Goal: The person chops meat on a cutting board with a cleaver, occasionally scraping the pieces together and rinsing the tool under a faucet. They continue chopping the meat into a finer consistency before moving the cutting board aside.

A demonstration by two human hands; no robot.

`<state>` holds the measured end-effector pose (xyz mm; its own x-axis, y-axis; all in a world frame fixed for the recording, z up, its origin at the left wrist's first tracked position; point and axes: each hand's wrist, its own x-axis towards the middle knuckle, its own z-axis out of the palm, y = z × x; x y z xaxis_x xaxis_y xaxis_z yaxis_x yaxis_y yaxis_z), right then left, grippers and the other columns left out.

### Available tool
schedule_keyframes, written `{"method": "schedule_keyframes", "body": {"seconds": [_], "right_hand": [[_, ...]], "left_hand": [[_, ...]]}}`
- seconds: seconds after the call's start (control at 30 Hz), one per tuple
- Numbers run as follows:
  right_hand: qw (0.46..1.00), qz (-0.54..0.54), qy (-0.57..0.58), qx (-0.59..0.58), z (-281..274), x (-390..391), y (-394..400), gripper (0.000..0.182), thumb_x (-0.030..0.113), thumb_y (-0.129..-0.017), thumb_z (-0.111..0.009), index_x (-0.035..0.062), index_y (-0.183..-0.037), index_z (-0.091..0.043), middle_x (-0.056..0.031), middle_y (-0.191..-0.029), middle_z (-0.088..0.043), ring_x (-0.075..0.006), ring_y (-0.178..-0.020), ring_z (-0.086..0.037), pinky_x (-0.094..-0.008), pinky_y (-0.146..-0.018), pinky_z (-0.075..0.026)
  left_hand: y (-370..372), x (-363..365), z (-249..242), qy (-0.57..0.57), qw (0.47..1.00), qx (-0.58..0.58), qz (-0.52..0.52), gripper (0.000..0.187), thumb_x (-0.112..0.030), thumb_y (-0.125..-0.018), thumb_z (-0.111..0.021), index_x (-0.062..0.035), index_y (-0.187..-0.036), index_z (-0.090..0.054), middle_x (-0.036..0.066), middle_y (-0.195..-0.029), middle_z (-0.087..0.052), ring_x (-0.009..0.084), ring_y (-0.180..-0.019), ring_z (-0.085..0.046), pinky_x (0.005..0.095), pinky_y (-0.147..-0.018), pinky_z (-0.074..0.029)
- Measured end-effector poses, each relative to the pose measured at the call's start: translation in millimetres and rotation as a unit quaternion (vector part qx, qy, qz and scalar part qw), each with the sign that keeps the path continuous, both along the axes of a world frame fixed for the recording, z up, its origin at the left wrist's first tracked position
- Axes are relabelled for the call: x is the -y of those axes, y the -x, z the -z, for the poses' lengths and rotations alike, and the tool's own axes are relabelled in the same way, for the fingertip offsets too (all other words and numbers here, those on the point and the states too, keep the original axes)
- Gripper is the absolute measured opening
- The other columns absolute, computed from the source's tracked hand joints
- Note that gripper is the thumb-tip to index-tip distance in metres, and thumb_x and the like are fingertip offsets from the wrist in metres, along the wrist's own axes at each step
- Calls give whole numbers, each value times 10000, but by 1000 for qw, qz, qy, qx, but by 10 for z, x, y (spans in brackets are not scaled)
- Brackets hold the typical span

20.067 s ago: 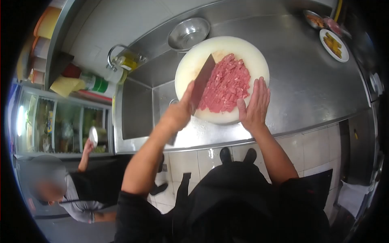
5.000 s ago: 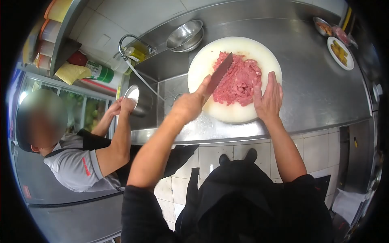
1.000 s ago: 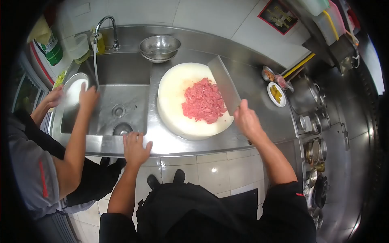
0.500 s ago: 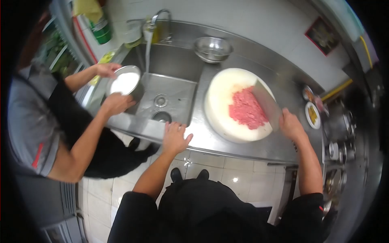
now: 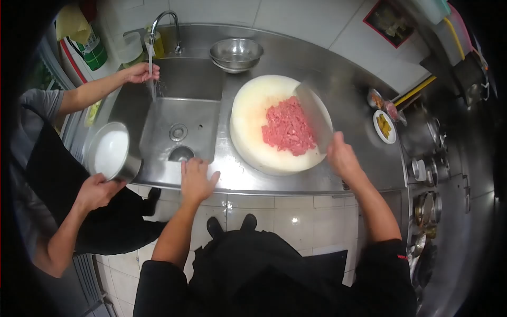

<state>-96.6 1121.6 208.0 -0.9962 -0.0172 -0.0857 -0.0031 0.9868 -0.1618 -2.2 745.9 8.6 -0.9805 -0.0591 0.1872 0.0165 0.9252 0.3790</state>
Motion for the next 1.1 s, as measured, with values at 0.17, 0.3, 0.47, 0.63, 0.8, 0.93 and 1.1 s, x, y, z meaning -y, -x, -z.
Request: {"method": "schedule_keyframes", "body": {"seconds": [0.17, 0.3, 0.47, 0.63, 0.8, 0.93, 1.1], "right_hand": [[996, -23, -73, 55, -435, 117, 109, 300, 254, -969, -428, 13, -1148, -426, -333, -951, -653, -518, -941, -618, -582, -854, -460], [1000, 17, -13, 7, -12, 30, 51, 273, 234, -966, -435, 9, -1118, -466, -341, -980, -649, -516, -977, -614, -569, -873, -464], [999, -17, -10, 36, -502, 81, 117, 286, 215, -969, -456, -8, -1148, -439, -371, -1023, -623, -501, -1022, -601, -592, -864, -454], [999, -7, -29, 34, 22, -22, 70, 270, 223, -972, -447, 9, -1136, -470, -348, -1010, -638, -504, -1010, -602, -576, -871, -461], [999, -46, -19, 8, -317, -107, 210, 288, 253, -969, -453, 25, -1143, -435, -337, -1007, -648, -517, -1005, -606, -594, -873, -458], [999, -12, -30, 17, -179, -160, 180, 294, 259, -975, -449, 14, -1138, -448, -334, -1020, -647, -512, -1020, -602, -591, -876, -460], [990, -129, -55, 35, -324, -386, 452, 307, 257, -983, -445, -2, -1147, -434, -343, -1021, -639, -524, -1019, -593, -589, -894, -453]], "left_hand": [[20, -1, 15, -6, 1000, -3, -2, 538, -431, -870, -638, -32, -1230, -615, 166, -1284, -557, 331, -1314, -429, 525, -1180, -194], [-7, -11, 29, -14, 1000, -15, -2, 546, -424, -859, -641, -20, -1224, -623, 175, -1260, -559, 337, -1300, -433, 529, -1187, -184], [6, 1, 2, -14, 1000, -3, -8, 547, -428, -861, -634, -24, -1230, -623, 169, -1265, -557, 325, -1296, -437, 524, -1193, -175], [13, -10, 26, -11, 1000, 5, -9, 569, -442, -865, -622, -26, -1255, -616, 162, -1271, -556, 311, -1299, -438, 502, -1200, -172], [-15, -16, -31, -8, 999, 27, -24, 582, -448, -867, -618, -32, -1274, -609, 154, -1282, -556, 294, -1313, -432, 483, -1204, -173], [46, -36, -7, 1, 999, 16, -30, 576, -448, -860, -628, -33, -1261, -620, 153, -1283, -561, 288, -1309, -441, 483, -1202, -181], [30, -38, -68, -7, 999, 6, -40, 537, -433, -853, -643, -31, -1210, -651, 153, -1248, -588, 286, -1278, -477, 493, -1187, -221]]}}
